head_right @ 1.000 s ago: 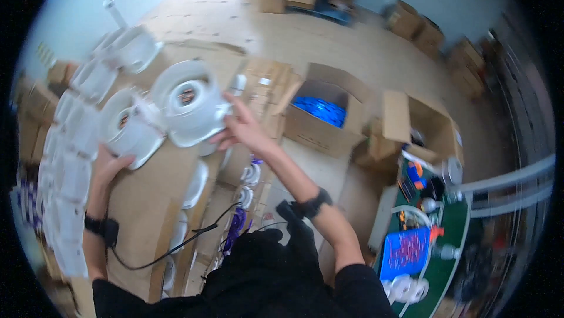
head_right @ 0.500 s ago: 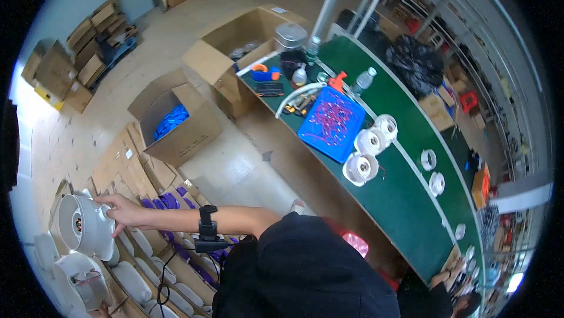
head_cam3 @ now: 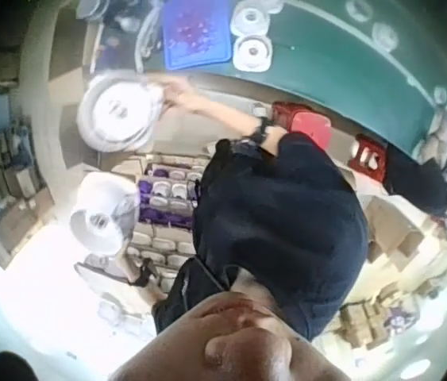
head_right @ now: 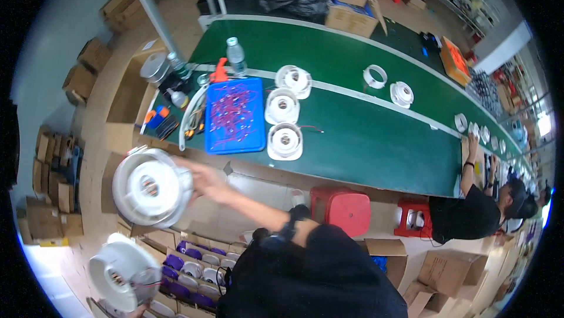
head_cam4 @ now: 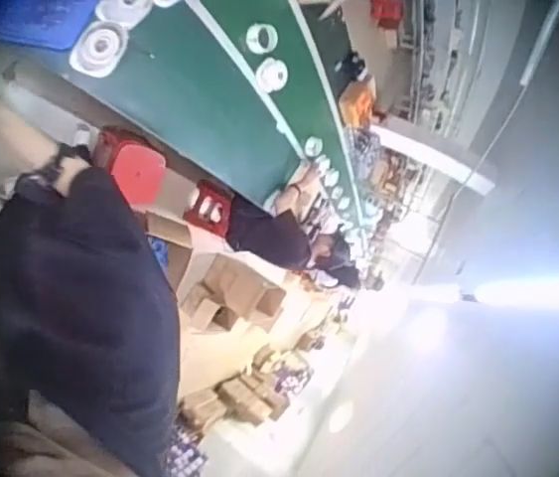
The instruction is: Assembling small plastic fan units on a factory production line.
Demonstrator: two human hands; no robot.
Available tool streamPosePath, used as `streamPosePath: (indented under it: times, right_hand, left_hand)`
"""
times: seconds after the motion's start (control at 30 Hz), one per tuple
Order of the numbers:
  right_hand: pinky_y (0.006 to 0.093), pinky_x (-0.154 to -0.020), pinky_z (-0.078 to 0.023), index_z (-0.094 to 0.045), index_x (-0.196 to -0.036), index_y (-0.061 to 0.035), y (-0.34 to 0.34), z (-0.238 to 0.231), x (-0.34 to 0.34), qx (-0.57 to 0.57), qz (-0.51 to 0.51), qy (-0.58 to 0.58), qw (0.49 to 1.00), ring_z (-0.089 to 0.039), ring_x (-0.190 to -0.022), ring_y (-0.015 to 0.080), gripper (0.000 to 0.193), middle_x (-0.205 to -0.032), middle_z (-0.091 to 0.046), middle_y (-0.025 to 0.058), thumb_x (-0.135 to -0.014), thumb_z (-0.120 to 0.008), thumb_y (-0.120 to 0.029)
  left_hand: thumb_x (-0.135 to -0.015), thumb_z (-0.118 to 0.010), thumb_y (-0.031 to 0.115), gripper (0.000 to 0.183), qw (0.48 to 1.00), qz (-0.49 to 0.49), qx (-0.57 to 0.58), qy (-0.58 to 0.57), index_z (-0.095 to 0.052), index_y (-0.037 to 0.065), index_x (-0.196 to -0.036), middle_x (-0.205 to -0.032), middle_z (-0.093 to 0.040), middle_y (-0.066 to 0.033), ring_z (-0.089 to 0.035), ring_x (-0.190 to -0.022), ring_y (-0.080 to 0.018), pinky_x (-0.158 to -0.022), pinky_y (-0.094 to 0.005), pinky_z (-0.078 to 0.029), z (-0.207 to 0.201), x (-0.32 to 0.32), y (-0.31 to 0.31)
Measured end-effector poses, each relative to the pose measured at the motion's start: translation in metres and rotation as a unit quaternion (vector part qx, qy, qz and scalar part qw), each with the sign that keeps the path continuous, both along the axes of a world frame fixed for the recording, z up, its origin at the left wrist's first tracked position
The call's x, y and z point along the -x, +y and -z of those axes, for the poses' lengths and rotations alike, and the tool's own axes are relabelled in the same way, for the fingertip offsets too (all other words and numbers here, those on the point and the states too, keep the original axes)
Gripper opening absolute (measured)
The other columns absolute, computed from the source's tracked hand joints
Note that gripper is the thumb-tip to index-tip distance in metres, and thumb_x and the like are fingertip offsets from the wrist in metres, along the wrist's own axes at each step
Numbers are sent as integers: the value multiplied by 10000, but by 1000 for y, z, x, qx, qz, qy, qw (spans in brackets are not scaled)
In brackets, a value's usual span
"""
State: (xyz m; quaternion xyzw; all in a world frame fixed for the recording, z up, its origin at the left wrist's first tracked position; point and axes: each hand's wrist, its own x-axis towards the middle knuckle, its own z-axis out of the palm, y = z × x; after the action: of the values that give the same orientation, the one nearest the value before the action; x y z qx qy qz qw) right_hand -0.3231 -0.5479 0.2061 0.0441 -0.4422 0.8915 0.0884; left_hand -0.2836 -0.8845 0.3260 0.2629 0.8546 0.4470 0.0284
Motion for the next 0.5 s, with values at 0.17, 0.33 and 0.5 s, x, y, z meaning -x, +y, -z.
streamPosePath:
  times: [0.17,0.33,0.5]
  right_hand:
    - [383,-1008,-509,-510,-1359,-13,194,41,-169,44,324,-190,926,-603,-1186,209,451,-1299,-610,91,-935,-643,-91]
    - [306,-706,-607,-486,-1375,-11,330,120,-288,-63,454,-239,856,-702,-920,181,379,-1155,-669,107,-1012,-527,-113]
    - [304,-696,-612,-435,-1416,-26,409,206,-323,-16,447,-281,849,-709,-900,185,431,-1152,-670,114,-998,-528,-75]
  left_hand:
    - [-628,-860,284,750,978,184,-49,-80,-533,-21,-1230,-1146,-541,-199,-523,-1060,-327,-901,-458,-401,100,-2,158]
    - [-544,-923,402,1034,905,383,-96,-160,-462,8,-1381,-1380,-479,-224,-435,-1307,-392,-1089,-508,-332,188,-18,340]
    - [-466,-975,326,1231,901,353,-139,-211,-321,-1,-1457,-1458,-350,-263,-380,-1372,-448,-1139,-519,-333,300,-90,455]
